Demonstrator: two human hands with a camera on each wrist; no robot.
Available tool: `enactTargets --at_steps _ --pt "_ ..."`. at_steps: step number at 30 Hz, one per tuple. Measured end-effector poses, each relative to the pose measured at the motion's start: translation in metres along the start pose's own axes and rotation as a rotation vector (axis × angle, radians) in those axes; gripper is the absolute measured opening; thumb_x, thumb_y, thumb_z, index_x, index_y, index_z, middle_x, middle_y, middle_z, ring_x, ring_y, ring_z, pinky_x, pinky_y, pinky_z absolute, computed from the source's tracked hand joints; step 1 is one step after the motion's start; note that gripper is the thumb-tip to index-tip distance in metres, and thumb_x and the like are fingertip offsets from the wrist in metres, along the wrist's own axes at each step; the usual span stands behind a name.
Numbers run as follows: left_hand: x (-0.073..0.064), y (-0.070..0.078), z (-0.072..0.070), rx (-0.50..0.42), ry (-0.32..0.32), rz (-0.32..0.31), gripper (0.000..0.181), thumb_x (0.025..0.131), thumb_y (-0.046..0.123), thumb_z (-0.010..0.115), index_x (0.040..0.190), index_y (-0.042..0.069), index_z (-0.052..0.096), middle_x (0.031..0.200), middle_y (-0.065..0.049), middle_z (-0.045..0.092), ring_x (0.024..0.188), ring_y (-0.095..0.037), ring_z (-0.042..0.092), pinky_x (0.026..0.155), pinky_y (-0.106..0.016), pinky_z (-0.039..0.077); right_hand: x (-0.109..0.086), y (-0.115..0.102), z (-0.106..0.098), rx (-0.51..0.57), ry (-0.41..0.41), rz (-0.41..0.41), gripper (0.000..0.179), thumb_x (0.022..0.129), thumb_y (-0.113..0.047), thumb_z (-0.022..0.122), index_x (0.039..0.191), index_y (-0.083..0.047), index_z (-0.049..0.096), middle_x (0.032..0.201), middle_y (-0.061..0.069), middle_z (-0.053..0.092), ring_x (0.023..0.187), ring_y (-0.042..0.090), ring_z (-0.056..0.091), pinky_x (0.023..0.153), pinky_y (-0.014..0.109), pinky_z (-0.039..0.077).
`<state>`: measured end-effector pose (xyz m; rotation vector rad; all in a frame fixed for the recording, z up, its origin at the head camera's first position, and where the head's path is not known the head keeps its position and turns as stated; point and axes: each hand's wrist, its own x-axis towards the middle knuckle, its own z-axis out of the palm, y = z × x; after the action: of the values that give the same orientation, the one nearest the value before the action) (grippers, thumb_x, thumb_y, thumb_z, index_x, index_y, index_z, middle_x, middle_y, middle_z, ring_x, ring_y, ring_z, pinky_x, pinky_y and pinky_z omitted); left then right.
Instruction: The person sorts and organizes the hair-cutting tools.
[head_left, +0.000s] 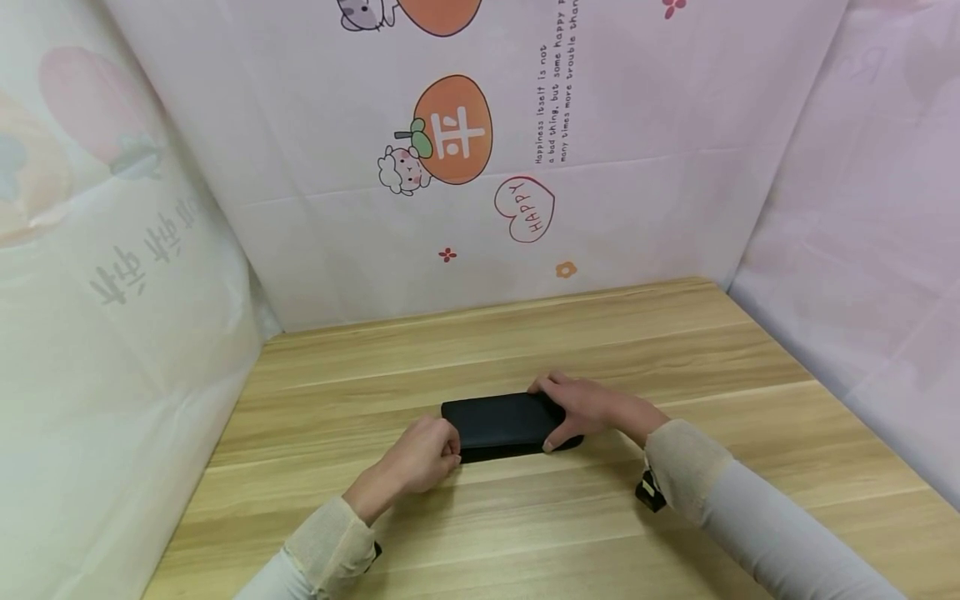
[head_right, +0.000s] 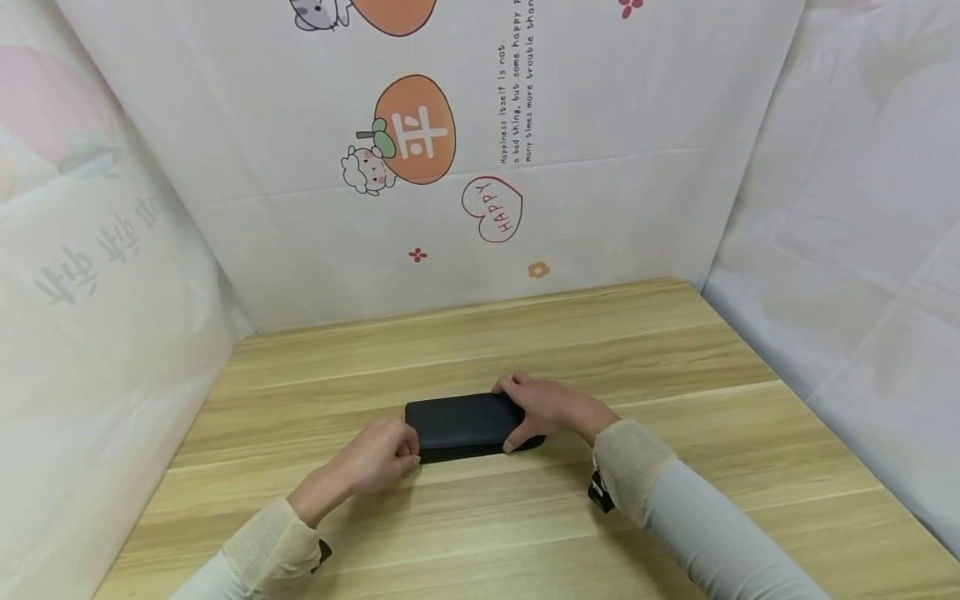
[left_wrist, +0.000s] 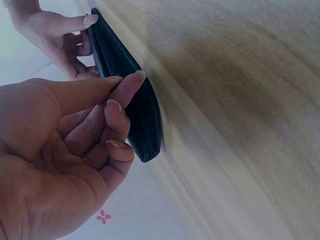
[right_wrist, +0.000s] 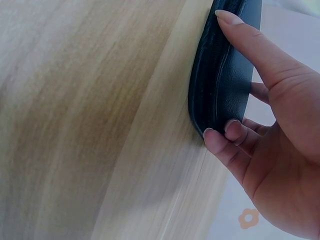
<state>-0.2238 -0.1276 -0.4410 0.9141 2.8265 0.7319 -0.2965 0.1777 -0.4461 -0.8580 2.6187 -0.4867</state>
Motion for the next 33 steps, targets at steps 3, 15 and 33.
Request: enactTargets --at_steps 3,15,33 --pt "0.0001 -0.0009 -0.0013 0.0 -0.002 -0.002 0.018 0.09 -0.003 0.07 0.074 0.005 0.072 0.056 0.007 0.054 0.049 -0.006 0.044 0.051 -0.023 0.041 -0.0003 -0.0004 -0.001 -0.005 0.001 -0.006 0.083 0.081 -0.048 0.086 0.145 -0.019 0.043 0.136 0.007 0.046 0.114 0.031 0.059 0.101 0.05 0.046" --pt "-0.0017 -0.001 -0.0031 -0.012 -0.01 -0.016 0.016 0.091 -0.003 0.069 0.077 0.004 0.073 0.058 0.007 0.056 0.05 -0.006 0.047 0.052 -0.024 0.043 0.002 0.0016 0.0007 -0.001 -0.002 -0.019 0.084 0.081 -0.048 0.086 0.145 -0.016 0.042 0.134 0.009 0.046 0.111 0.03 0.059 0.098 0.05 0.046" --pt "-0.0039 -0.0033 -0.0035 -0.031 0.003 -0.019 0.017 0.091 -0.005 0.069 0.076 0.004 0.072 0.055 0.007 0.055 0.047 -0.006 0.045 0.05 -0.023 0.042 0.0015 0.0023 0.0012 -0.002 0.009 -0.012 0.084 0.081 -0.048 0.086 0.146 -0.017 0.043 0.134 0.007 0.047 0.112 0.03 0.059 0.099 0.049 0.046"
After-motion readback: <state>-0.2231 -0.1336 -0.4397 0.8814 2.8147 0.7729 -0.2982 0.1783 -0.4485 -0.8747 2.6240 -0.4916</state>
